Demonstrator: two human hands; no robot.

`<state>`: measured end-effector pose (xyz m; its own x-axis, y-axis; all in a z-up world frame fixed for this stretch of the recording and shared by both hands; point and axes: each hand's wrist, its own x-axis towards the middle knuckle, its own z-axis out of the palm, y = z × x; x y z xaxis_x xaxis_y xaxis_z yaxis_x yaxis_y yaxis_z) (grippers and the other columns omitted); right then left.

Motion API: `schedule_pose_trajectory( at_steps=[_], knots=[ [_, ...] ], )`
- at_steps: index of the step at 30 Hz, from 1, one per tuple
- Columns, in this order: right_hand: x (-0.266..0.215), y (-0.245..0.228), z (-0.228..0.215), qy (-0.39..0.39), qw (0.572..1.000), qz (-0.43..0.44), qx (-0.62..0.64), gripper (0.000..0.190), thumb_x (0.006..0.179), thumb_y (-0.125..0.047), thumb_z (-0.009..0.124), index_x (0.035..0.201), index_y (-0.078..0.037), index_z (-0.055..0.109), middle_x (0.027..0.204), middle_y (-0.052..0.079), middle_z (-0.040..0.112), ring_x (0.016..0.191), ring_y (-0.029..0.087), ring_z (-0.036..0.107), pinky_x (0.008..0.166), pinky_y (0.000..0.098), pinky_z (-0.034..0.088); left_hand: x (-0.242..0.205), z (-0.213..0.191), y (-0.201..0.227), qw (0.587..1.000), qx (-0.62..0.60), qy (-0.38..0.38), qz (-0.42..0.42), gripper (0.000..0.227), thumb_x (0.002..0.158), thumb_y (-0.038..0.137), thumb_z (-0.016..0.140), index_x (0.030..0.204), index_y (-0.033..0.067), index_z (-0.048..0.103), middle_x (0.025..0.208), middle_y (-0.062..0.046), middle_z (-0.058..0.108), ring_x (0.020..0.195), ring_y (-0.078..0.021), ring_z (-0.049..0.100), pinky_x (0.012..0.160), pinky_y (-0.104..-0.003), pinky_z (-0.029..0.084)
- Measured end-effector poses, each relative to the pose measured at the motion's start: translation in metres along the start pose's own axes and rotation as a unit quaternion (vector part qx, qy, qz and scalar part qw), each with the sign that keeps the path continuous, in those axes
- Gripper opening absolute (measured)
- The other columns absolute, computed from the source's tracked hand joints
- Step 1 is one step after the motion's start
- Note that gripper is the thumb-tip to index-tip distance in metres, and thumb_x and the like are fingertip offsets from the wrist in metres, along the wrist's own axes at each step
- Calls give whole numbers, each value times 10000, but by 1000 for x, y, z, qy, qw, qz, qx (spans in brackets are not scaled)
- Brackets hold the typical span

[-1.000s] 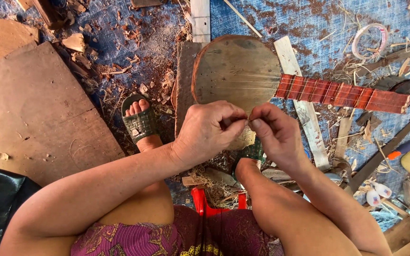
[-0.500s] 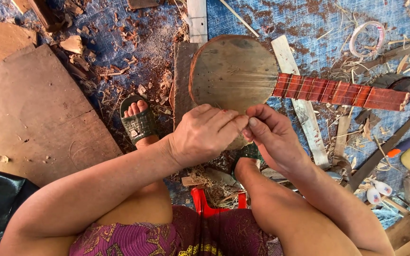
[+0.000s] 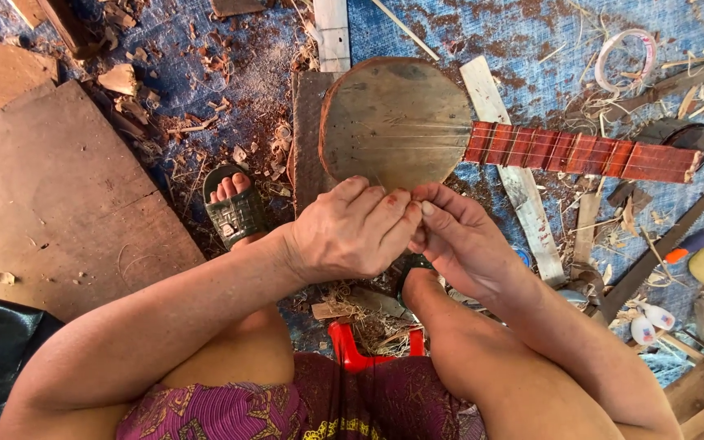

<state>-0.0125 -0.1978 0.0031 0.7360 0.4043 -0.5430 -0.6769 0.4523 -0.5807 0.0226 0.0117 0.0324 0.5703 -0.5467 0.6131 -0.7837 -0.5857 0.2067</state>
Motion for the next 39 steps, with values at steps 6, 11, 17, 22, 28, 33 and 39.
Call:
schedule_pose_trajectory(
  at_steps=[6, 11, 17, 22, 28, 33, 39],
  knots=[
    [1, 2, 1, -1, 1000, 1, -26, 160, 1062, -65, 522, 1177, 21, 592, 906, 119, 650, 783, 213, 719, 722, 315, 612, 7, -4, 1, 1000, 5, -21, -19, 241, 994, 80, 490, 883, 44, 701, 776, -121, 671, 593, -208, 680, 612, -336, 588],
    [0, -1, 4, -32, 999, -2, -21, 256, 1063, -64, 489, 1296, 17, 561, 906, 67, 525, 818, 155, 579, 734, 292, 520, 13, -13, 4, 964, -188, -74, -170, 103, 924, -32, 591, 829, -66, 611, 658, -138, 559, 428, -268, 606, 401, -411, 507],
    [0, -22, 11, -100, 989, -107, -2, 253, 1038, 30, 408, 1252, -103, 424, 907, 68, 395, 794, 152, 416, 696, 295, 396, -8, -10, 0, 846, -371, -175, -341, 39, 1005, 30, 494, 1025, 29, 527, 747, -91, 573, 511, -217, 643, 445, -332, 559],
    [1, -35, 4, -108, 980, -166, -13, 243, 1010, 37, 410, 1200, -114, 426, 858, 72, 384, 772, 188, 404, 670, 317, 369, -13, -17, -6, 778, -436, -154, -425, 60, 944, 107, 607, 994, 74, 604, 693, -101, 679, 580, -252, 722, 488, -345, 554],
    [-3, -29, -25, -98, 938, -232, -236, 258, 957, 38, 486, 1203, -31, 452, 898, 129, 544, 793, 199, 541, 668, 299, 453, 24, -45, -8, 827, -382, -143, -387, 224, 931, 100, 563, 1088, -4, 685, 966, -233, 741, 571, -248, 696, 486, -313, 563],
    [-7, -36, -3, -92, 916, -216, -324, 290, 955, 30, 540, 1242, 15, 499, 935, 100, 619, 823, 166, 610, 686, 278, 503, 28, -36, 2, 861, -313, -221, -335, 226, 936, 245, 671, 1030, 68, 776, 1080, -146, 747, 628, -188, 716, 510, -275, 565],
    [-3, -49, 13, -75, 892, -200, -399, 316, 996, -156, 498, 1242, 41, 529, 974, 147, 579, 887, 254, 594, 785, 390, 523, 6, -12, 6, 751, -471, -161, -434, 151, 875, 257, 758, 873, 111, 798, 923, -86, 719, 777, -259, 721, 585, -321, 563]
  ],
)
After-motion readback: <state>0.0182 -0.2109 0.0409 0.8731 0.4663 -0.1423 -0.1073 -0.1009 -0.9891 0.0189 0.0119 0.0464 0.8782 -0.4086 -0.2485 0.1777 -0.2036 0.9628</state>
